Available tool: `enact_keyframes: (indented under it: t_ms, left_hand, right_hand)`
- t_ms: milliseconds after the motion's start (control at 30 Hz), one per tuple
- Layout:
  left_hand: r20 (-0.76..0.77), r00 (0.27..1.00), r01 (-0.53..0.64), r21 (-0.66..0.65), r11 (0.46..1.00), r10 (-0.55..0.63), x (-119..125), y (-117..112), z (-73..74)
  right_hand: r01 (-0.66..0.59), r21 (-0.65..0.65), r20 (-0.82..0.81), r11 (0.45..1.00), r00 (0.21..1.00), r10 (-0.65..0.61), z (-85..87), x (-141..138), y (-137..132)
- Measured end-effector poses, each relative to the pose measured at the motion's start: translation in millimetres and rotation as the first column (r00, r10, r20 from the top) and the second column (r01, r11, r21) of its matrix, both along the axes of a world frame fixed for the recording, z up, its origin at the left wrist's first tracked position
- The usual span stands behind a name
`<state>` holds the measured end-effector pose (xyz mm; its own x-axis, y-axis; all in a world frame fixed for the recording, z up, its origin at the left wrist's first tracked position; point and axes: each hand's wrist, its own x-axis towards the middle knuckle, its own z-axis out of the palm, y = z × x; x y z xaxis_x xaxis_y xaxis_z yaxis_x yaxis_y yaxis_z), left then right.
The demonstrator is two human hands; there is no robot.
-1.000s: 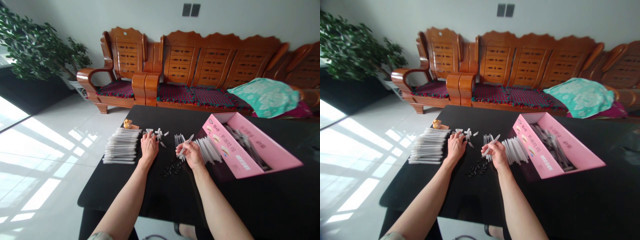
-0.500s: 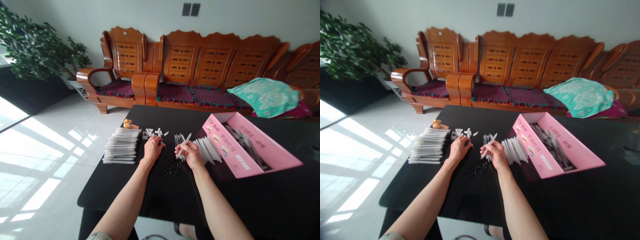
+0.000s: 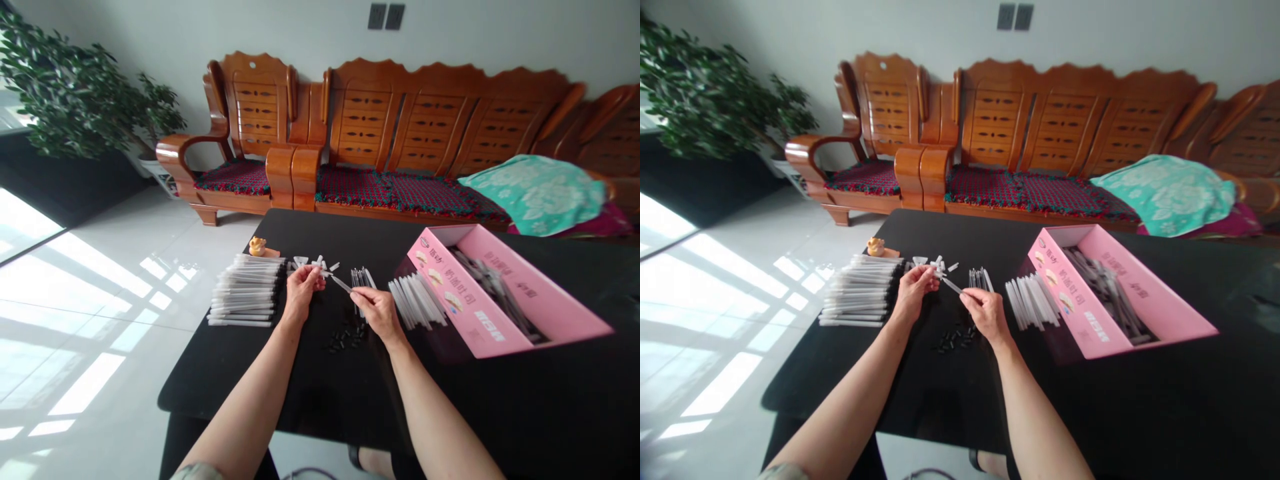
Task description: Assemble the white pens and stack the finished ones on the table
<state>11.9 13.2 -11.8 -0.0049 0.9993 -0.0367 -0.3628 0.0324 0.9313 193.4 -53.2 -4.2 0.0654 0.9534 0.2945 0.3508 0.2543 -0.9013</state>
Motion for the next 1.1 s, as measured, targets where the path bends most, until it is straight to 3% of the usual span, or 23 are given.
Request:
enact_keyframes:
  t_ms: [467, 600, 733, 867, 1000, 1100]
  left_hand:
    - [-0.086, 0.994, 0.066, 0.044, 0.997, -0.063, 2.7, -5.0, 4.3]
    - [-0.046, 0.993, 0.107, -0.011, 0.994, -0.108, 3.4, -6.4, 4.4]
    - [-0.109, 0.982, 0.144, -0.083, 0.986, -0.152, 4.7, -6.7, 2.2]
    - [-0.164, 0.974, 0.149, -0.059, 0.987, -0.157, 5.9, -7.4, 2.5]
    - [-0.165, 0.975, 0.149, -0.022, 0.989, -0.15, 7.4, -9.9, 5.5]
    - [-0.15, 0.98, 0.136, 0.009, 0.991, -0.134, 9.0, -12.6, 8.1]
  right_hand:
    - [-0.002, -0.023, 0.09, 1.0, 0.996, 0.004, -0.7, -1.0, -0.2]
    - [0.004, -0.01, 0.089, 1.0, 0.996, -0.003, -0.1, -1.8, -0.2]
    - [0.011, 0.005, 0.092, 1.0, 0.996, -0.012, -1.1, -2.5, -0.4]
    - [-0.009, 0.021, 0.082, 1.0, 0.997, 0.007, 1.4, -3.6, -1.3]
    - [-0.041, -0.038, 0.056, 0.998, 0.997, 0.043, 6.0, -4.3, -1.8]
    - [-0.073, -0.129, -0.052, 0.989, 0.996, 0.067, 6.6, -3.6, -1.5]
